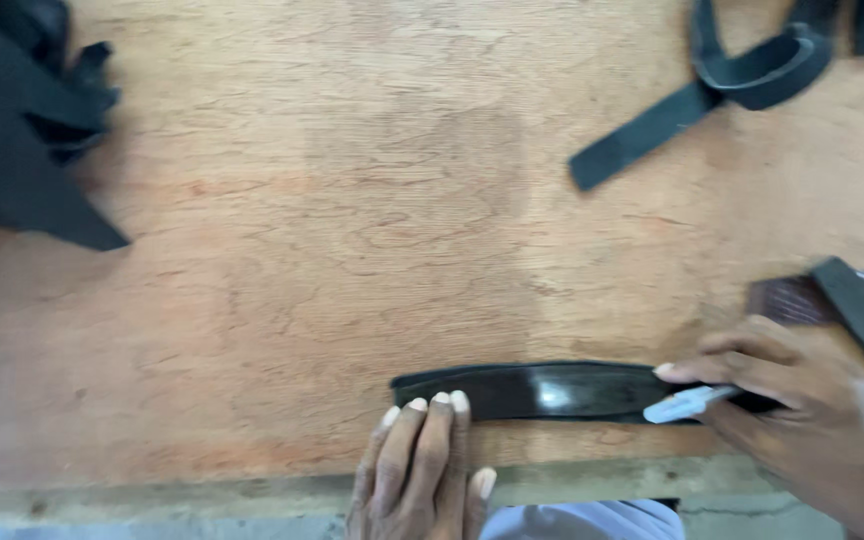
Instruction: The person marks and traces various black leather components on a wooden workbench using a silver-colored pen and a metal ruler. They handle several cutout pieces, aligning them and drawing marks on them.
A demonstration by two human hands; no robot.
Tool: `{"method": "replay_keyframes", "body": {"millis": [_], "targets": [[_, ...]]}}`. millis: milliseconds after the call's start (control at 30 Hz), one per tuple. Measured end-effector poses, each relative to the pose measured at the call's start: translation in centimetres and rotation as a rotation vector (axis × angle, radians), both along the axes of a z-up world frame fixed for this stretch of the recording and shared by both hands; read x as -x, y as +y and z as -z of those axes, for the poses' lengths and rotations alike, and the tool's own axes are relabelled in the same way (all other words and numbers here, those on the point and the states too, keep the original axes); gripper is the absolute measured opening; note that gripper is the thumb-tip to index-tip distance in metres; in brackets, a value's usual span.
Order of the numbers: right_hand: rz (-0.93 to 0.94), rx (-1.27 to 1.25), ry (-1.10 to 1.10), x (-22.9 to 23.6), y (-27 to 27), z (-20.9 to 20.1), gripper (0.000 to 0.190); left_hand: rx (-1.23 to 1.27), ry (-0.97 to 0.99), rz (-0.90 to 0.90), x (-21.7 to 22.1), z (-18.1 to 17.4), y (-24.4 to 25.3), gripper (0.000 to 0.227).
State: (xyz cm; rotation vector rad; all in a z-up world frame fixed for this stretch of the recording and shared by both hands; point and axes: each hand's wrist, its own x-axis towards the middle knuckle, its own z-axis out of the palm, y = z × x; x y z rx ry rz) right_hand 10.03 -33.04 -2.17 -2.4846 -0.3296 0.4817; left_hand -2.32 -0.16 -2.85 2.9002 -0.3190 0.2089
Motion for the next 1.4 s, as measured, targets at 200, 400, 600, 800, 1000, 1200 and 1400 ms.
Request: {"method": "replay_keyframes", "body": {"millis": [200, 400, 600, 800, 1000, 1200, 1400], "targets": [[0.007, -0.093, 0.031, -0.4, 1.6, -1.5, 0.040, -0.117, -0.093, -0.014, -0.5, 2.0, -4.4, 0.074], [0.129, 0.070, 0.284, -1.2, 1.7, -2.6, 0.044, -0.207, -0.159, -0.006, -0.3, 3.7, -5.9, 0.081], [0.147, -0.095, 0.151, -1.2, 0.2, -3.1, 0.041, -0.226, -0.218, -0.013, -0.3, 4.7, -5.8, 0.076], [0.174, -0.315, -0.245, -0.5, -1.2, -4.6, 0.028, -0.205, -0.143, 0.036, -0.2, 3.3, -5.9, 0.080], [0.092, -0.671, -0.151, -0.9, 4.2, -4.0, 0.017, -0.158, 0.087, 0.048, 0.6, 2.9, -6.4, 0.106], [-0.234, -0.449, 0.006, -1.1, 14.2, -3.9, 0.018, -0.057, 0.037, 0.005, 0.2, 3.9, -7.1, 0.103], [-0.387, -0.377, -0.064, -0.7, 20.4, -6.1, 0.023, 0.033, 0.143, 0.021, 0.2, 3.7, -7.5, 0.101]]}}
